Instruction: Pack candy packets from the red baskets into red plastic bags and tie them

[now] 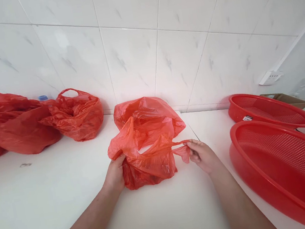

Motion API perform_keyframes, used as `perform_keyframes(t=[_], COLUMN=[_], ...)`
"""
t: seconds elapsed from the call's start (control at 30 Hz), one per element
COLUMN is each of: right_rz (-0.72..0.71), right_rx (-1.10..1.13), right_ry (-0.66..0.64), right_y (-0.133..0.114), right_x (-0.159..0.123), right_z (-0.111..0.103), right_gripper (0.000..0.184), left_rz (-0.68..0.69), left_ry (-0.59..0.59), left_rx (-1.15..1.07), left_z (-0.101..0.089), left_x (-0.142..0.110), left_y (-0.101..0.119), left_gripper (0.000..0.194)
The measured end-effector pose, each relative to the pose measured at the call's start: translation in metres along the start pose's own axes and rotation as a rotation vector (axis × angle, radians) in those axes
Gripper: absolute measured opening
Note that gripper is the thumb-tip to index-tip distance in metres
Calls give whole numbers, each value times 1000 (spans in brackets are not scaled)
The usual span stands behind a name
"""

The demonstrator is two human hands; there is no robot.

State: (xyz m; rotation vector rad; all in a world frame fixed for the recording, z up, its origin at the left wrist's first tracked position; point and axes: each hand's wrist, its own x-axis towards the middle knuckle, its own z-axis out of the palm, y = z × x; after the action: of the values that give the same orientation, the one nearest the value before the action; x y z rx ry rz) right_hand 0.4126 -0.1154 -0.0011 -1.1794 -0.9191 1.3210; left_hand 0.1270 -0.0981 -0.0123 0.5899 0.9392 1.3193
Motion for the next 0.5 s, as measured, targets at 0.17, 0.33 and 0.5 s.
perform_keyframes(t=[0.17,0.33,0.5], right_rz=[28,-13,-129], right_rx=[270,342,401], right_ry=[-29,16,6], right_y=[1,4,5], right_x=[1,3,5], right_z=[-3,-2,-6], right_gripper=[21,17,27], left_rz=[-10,-38,-69], left_ry=[19,21,18], left_rx=[-18,-13,-33], left_z=[7,8,5], left_x=[-5,-7,-5], left_y=[2,2,-1], left_gripper=[24,23,22])
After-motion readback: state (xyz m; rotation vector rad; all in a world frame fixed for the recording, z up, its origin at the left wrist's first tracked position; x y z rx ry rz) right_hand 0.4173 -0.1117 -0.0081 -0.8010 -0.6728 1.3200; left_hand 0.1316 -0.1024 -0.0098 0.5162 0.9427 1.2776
